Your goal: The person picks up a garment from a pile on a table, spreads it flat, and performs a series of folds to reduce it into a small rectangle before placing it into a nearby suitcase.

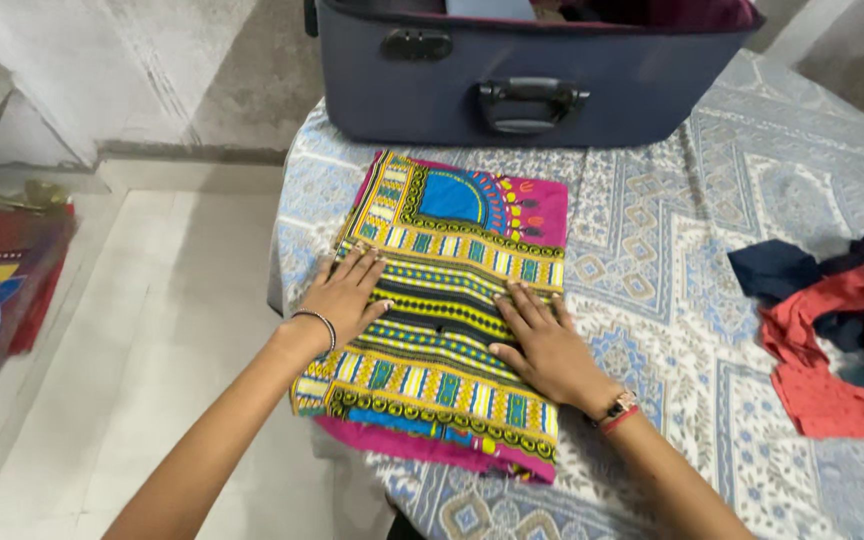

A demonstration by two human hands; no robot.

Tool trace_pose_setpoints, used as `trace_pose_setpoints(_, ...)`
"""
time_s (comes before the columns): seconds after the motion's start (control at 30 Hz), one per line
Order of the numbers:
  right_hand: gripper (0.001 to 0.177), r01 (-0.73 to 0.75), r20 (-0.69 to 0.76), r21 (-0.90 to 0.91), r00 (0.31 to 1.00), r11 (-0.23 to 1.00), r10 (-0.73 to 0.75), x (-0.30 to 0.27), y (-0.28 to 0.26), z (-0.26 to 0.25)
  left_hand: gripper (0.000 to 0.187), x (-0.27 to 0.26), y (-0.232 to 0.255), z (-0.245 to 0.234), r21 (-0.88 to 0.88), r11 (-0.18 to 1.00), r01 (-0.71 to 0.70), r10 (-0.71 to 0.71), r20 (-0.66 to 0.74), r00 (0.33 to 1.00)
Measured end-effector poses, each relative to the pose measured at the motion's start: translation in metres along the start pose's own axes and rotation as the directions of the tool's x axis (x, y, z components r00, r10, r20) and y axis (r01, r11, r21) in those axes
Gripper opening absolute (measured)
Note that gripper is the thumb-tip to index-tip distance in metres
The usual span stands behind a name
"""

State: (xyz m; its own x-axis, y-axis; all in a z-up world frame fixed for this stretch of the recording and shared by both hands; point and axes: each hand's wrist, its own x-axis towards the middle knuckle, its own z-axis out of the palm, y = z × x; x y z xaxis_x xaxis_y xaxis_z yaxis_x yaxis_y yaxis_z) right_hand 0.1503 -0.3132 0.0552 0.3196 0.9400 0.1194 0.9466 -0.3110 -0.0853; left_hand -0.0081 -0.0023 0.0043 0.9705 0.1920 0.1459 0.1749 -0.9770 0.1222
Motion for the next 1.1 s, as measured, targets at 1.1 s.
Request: trace_pose_setpoints(1.1,0.015,0.191,-0.175,0.081,0.969,0.978,-0.175,-0.095,-0.111,-0.039,0.047,-0.166,0.053,-0.043,0.093,0.945,-0.312,0.325,-0.327,0.887)
